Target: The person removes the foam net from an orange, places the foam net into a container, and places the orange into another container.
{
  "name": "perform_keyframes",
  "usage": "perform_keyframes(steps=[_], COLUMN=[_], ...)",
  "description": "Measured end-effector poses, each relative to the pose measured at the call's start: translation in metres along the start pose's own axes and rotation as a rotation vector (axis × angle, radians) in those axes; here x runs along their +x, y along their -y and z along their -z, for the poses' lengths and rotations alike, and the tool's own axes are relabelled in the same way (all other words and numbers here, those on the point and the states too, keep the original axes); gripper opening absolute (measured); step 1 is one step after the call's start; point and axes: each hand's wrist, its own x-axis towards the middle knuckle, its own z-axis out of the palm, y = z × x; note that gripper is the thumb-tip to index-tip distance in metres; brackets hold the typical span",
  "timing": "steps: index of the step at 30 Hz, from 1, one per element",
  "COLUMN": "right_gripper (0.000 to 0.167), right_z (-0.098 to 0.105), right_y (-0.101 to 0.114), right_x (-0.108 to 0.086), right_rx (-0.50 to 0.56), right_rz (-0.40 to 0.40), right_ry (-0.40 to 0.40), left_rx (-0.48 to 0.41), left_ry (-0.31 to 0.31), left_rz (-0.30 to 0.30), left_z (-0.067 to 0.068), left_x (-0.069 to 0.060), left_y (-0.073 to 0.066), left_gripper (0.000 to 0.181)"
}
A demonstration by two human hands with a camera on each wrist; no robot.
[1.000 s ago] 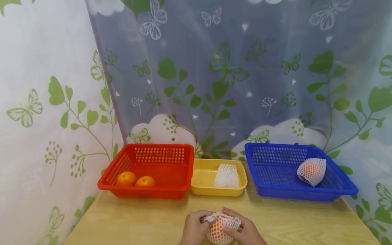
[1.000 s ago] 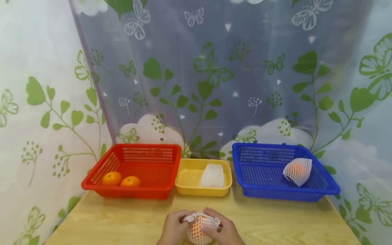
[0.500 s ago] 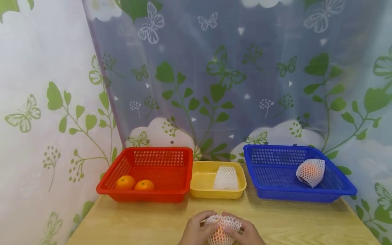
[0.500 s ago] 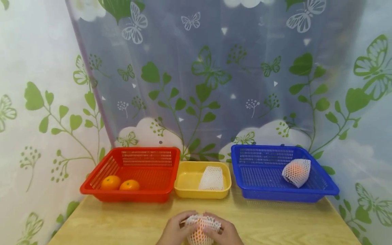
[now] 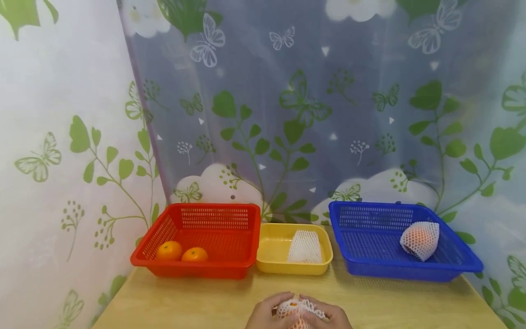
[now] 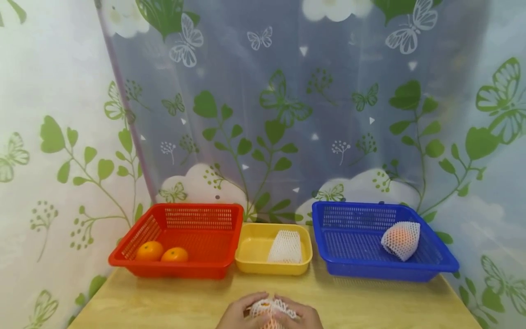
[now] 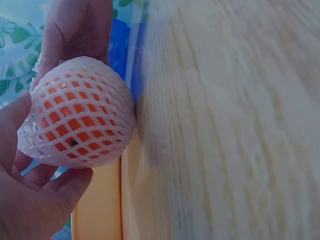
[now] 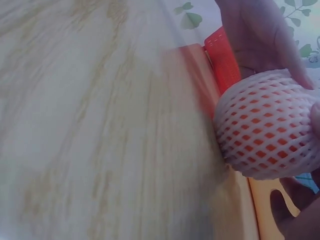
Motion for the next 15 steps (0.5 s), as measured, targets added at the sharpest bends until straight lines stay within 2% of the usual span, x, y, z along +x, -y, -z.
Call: perform_keyframes(steps=[3, 6, 10, 12, 15], right_gripper=[0.046, 0.039, 0.033, 0.032, 0.031], right_z=[-0.003, -0.007, -0.012, -0.013, -0.014], right_y=[0.0, 0.0, -0.001, 0.0, 0.001], right_x=[-0.001, 0.0, 0.002, 0.002, 0.002], right_rx=[-0.027, -0.118, -0.14, -0.122, -0.076], right_rz=[0.006, 0.059, 0.109, 0.122, 0.126], right_ry=[-0.059, -0.156, -0.259, -0.276, -0.253], left_rx=[0.039, 0.11, 0.168, 0.177, 0.174], left_ry=[0.006, 0.013, 0.028, 0.043, 0.057], left_rz=[0.014, -0.024, -0.091, -0.098, -0.116], left_z=[0.0, 0.003, 0.006, 0.006, 0.007], left_x=[-0.003, -0.003, -0.001, -0.001, -0.001], left_y=[0.002, 0.004, 0.004, 0.002, -0.002], left_gripper=[0.05, 0.049, 0.049, 0.05, 0.052])
